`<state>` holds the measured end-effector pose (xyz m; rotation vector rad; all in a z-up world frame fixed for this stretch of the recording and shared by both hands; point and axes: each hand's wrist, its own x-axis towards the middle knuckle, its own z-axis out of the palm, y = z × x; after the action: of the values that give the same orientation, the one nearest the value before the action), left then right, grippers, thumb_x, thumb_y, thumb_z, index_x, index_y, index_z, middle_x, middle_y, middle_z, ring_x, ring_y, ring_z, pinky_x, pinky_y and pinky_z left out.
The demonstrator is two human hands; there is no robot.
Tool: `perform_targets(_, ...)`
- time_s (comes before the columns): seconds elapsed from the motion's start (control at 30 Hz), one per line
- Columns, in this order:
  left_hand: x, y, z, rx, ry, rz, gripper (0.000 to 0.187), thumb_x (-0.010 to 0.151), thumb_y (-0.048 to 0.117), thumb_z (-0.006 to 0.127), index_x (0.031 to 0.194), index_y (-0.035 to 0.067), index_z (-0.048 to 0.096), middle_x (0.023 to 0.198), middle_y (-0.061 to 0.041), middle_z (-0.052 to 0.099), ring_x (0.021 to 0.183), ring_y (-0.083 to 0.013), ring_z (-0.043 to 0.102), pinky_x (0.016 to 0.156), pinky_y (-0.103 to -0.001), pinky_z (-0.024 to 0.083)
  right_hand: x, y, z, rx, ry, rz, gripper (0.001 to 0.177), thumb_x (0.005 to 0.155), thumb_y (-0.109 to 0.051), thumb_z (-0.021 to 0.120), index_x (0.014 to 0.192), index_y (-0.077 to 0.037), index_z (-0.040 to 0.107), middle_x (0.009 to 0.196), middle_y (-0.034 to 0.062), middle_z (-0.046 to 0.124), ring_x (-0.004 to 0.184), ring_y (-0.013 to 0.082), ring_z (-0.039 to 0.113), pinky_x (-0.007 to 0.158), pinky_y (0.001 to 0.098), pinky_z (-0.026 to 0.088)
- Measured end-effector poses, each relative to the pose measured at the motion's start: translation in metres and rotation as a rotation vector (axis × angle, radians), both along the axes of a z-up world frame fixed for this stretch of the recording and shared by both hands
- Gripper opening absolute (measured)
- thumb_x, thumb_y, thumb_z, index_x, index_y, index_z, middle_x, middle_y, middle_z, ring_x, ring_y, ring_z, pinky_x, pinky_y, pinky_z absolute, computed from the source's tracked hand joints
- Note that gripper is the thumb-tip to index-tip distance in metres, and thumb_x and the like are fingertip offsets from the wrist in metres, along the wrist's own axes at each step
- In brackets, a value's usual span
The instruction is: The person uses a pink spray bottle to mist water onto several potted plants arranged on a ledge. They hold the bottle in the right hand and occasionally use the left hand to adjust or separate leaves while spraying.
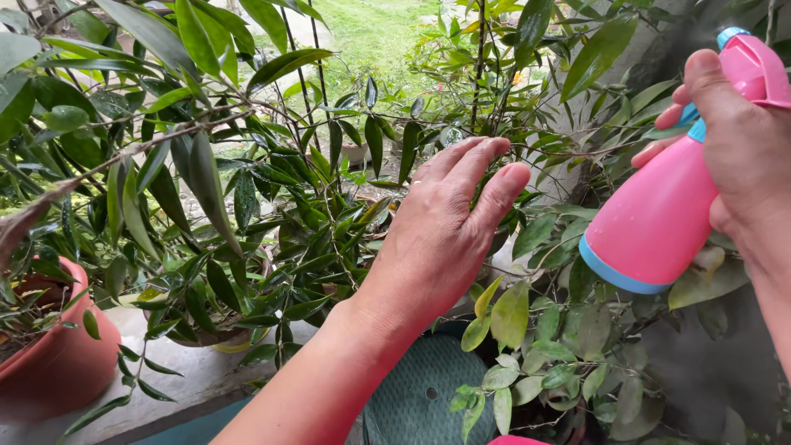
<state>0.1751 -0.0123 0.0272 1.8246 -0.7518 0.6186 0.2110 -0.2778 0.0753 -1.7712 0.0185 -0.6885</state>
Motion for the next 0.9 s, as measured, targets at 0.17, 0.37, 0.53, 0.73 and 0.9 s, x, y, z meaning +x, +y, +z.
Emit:
perform_targets(0.17, 0.0, -0.002, -0.002, 0.019, -0.074, 0.04, 0.048, 0.108, 0.037, 0.053, 0.134, -0.002, 0.064, 0.14, -0.022, 0.064, 0.133, -0.0384, 0.058, 0.111, -0.042, 0.046, 0.0, 0.008, 0.005, -0.03, -0.021, 0.036, 0.033, 0.105, -0.044, 0.06, 0.108, -0.011, 0.06, 0.096, 0.005, 0.067, 0.06, 0.0232, 0.067, 0.05, 0.0416, 0.057)
perform_targets(0.37, -0.002, -0.002, -0.006, 0.007, -0.047, 0.065, 0.05, 0.107, 0.038, 0.053, 0.135, -0.002, 0.063, 0.141, -0.022, 0.063, 0.134, -0.0372, 0.058, 0.113, -0.041, 0.046, 0.005, 0.012, 0.008, -0.039, -0.04, 0.101, 0.03, 0.107, -0.04, 0.06, 0.111, -0.01, 0.059, 0.092, 0.0061, 0.064, 0.06, 0.0221, 0.065, 0.052, 0.0407, 0.057)
perform_targets(0.53, -0.003, -0.003, -0.008, 0.02, -0.045, 0.096, 0.051, 0.107, 0.04, 0.053, 0.136, -0.002, 0.063, 0.142, -0.023, 0.062, 0.136, -0.0372, 0.057, 0.114, -0.042, 0.044, 0.022, 0.003, 0.006, -0.072, -0.124, 0.175, 0.035, 0.111, -0.046, 0.061, 0.115, -0.011, 0.059, 0.1, 0.0061, 0.064, 0.066, 0.0222, 0.067, 0.057, 0.0423, 0.059)
perform_targets(0.73, -0.002, -0.005, -0.011, 0.015, -0.036, 0.11, 0.052, 0.107, 0.04, 0.053, 0.136, -0.002, 0.063, 0.143, -0.023, 0.061, 0.136, -0.0373, 0.056, 0.114, -0.042, 0.043, 0.036, -0.01, 0.0, -0.081, -0.126, 0.162, 0.044, 0.112, -0.056, 0.057, 0.113, -0.012, 0.055, 0.101, 0.0042, 0.064, 0.068, 0.0225, 0.068, 0.056, 0.0437, 0.058)
perform_targets(0.9, 0.0, -0.007, -0.013, 0.029, -0.052, 0.118, 0.052, 0.107, 0.041, 0.053, 0.136, -0.002, 0.063, 0.144, -0.022, 0.061, 0.137, -0.0373, 0.055, 0.116, -0.043, 0.043, 0.045, -0.02, -0.011, 0.004, -0.118, 0.177, 0.048, 0.117, -0.057, 0.06, 0.117, -0.01, 0.054, 0.102, 0.0066, 0.059, 0.069, 0.0242, 0.066, 0.061, 0.0453, 0.059)
